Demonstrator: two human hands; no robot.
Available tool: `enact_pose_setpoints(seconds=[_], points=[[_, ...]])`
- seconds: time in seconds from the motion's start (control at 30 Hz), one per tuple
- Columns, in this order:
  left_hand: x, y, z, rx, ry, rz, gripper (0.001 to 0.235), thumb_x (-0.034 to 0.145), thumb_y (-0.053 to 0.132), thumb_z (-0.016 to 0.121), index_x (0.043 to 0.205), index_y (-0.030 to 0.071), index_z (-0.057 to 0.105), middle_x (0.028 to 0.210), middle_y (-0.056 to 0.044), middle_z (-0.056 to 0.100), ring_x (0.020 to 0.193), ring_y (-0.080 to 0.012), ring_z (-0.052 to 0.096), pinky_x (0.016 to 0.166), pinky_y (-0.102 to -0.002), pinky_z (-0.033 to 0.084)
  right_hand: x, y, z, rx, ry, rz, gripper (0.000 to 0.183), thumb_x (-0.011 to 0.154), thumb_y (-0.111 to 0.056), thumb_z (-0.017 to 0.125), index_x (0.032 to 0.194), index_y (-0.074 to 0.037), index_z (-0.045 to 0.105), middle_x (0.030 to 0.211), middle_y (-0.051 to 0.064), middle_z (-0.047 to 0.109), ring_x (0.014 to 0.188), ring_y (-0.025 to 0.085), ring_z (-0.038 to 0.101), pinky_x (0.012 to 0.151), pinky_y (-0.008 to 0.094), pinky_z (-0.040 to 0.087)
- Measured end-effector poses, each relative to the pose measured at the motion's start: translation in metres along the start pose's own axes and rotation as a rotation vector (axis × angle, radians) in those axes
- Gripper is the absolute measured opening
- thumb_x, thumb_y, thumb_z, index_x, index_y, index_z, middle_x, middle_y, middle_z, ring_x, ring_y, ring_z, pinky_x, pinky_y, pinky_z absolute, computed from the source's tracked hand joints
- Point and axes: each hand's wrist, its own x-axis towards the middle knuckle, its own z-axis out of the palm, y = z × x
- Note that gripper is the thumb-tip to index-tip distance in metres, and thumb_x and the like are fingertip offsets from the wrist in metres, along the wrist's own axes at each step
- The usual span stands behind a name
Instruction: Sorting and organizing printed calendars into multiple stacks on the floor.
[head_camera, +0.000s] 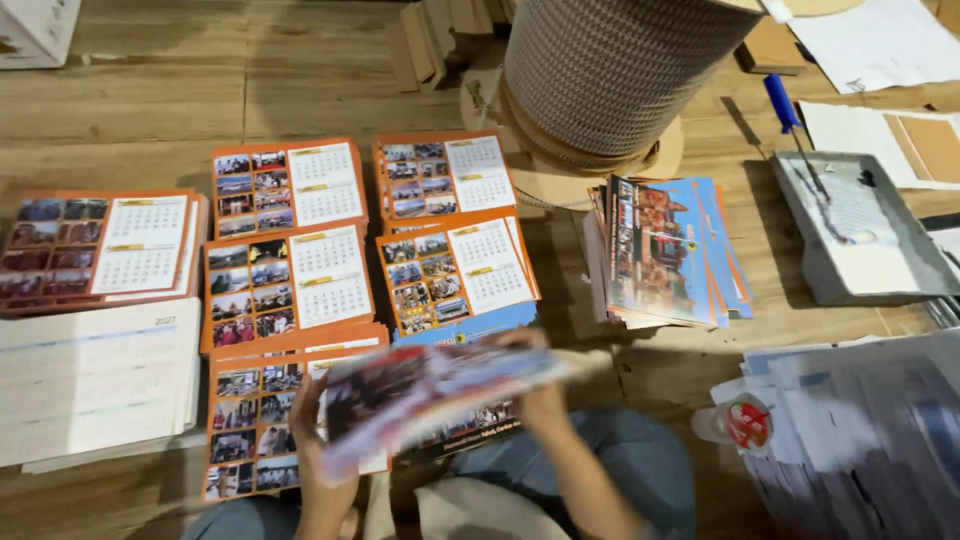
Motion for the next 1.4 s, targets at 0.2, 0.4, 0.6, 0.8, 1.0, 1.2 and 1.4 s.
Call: enact_pose_setpoints(seconds=[0.2, 0.4, 0.6, 0.8, 1.0, 1.2, 1.4], points=[[0.008, 0.012, -0.002, -0.026, 0.053, -0.228, 0.068, 0.080, 0.006, 0.051, 0.136, 0.009, 0.013, 0.132, -0.016, 0.037, 0.123, -0.0302, 0.034, 0.105, -0.045, 0.024, 0.037, -0.062, -0.073, 0.490, 0.586, -0.068, 0.054, 0.070, 0.010, 0.062, 0.118, -0.013, 0.048, 0.112, 0.006, 0.059, 0.100, 0.019, 0.057, 0.090, 0.034, 0.046], [0.007, 0.004, 0.000, 0.080, -0.003, -0.313, 0.066, 0.077, 0.002, 0.053, 0.134, 0.010, 0.019, 0.130, -0.013, 0.032, 0.123, -0.0279, 0.033, 0.108, -0.042, 0.023, 0.049, -0.031, -0.126, 0.328, 0.984, 0.416, 0.048, 0.073, 0.003, 0.056, 0.117, -0.012, 0.043, 0.104, 0.003, 0.054, 0.056, 0.006, 0.044, 0.033, 0.014, 0.024], [-0.004, -0.030, 0.003, 0.283, -0.134, -0.339, 0.052, 0.079, 0.015, 0.056, 0.126, 0.011, 0.035, 0.135, -0.010, 0.034, 0.125, -0.0298, 0.027, 0.099, -0.049, 0.027, 0.033, -0.023, -0.144, 0.464, 0.857, 0.636, 0.032, 0.090, -0.023, 0.046, 0.117, -0.006, 0.044, 0.125, 0.026, 0.045, 0.102, 0.040, 0.056, 0.086, 0.044, 0.051], [-0.005, -0.088, 0.017, 0.492, 0.114, 0.160, 0.068, 0.060, 0.015, 0.064, 0.124, 0.008, 0.041, 0.122, -0.014, 0.045, 0.114, -0.0328, 0.042, 0.100, -0.043, 0.031, 0.022, 0.012, -0.118, 0.580, 0.508, 0.954, 0.059, 0.089, -0.058, 0.037, 0.106, -0.002, 0.050, 0.112, 0.020, 0.055, 0.105, 0.031, 0.053, 0.089, 0.039, 0.042], [-0.002, -0.031, 0.005, 0.491, -0.131, -0.077, 0.037, 0.076, 0.010, 0.060, 0.112, 0.012, 0.052, 0.124, -0.007, 0.038, 0.125, -0.0291, 0.029, 0.100, -0.047, 0.033, 0.067, 0.039, -0.126, 1.438, 0.911, 0.600, 0.040, 0.080, -0.011, 0.061, 0.111, 0.013, 0.052, 0.109, 0.030, 0.059, 0.101, 0.039, 0.060, 0.086, 0.042, 0.056], [0.002, -0.022, 0.001, 0.455, -0.092, -0.039, 0.037, 0.072, 0.004, 0.059, 0.108, 0.010, 0.052, 0.122, -0.012, 0.039, 0.118, -0.0327, 0.034, 0.097, -0.046, 0.033, 0.074, 0.081, -0.176, 1.502, 0.932, 0.306, 0.047, 0.067, 0.019, 0.050, 0.113, 0.013, 0.056, 0.115, 0.029, 0.062, 0.104, 0.043, 0.057, 0.089, 0.051, 0.053], [0.009, -0.026, 0.005, 0.581, 0.016, 0.065, 0.045, 0.070, 0.014, 0.061, 0.111, 0.001, 0.052, 0.123, -0.019, 0.039, 0.119, -0.0393, 0.030, 0.100, -0.050, 0.023, 0.089, -0.033, -0.125, 3.070, 0.498, 0.945, 0.047, 0.088, 0.004, 0.017, 0.134, 0.016, 0.016, 0.147, 0.020, 0.025, 0.136, 0.022, 0.021, 0.107, 0.037, 0.029]])
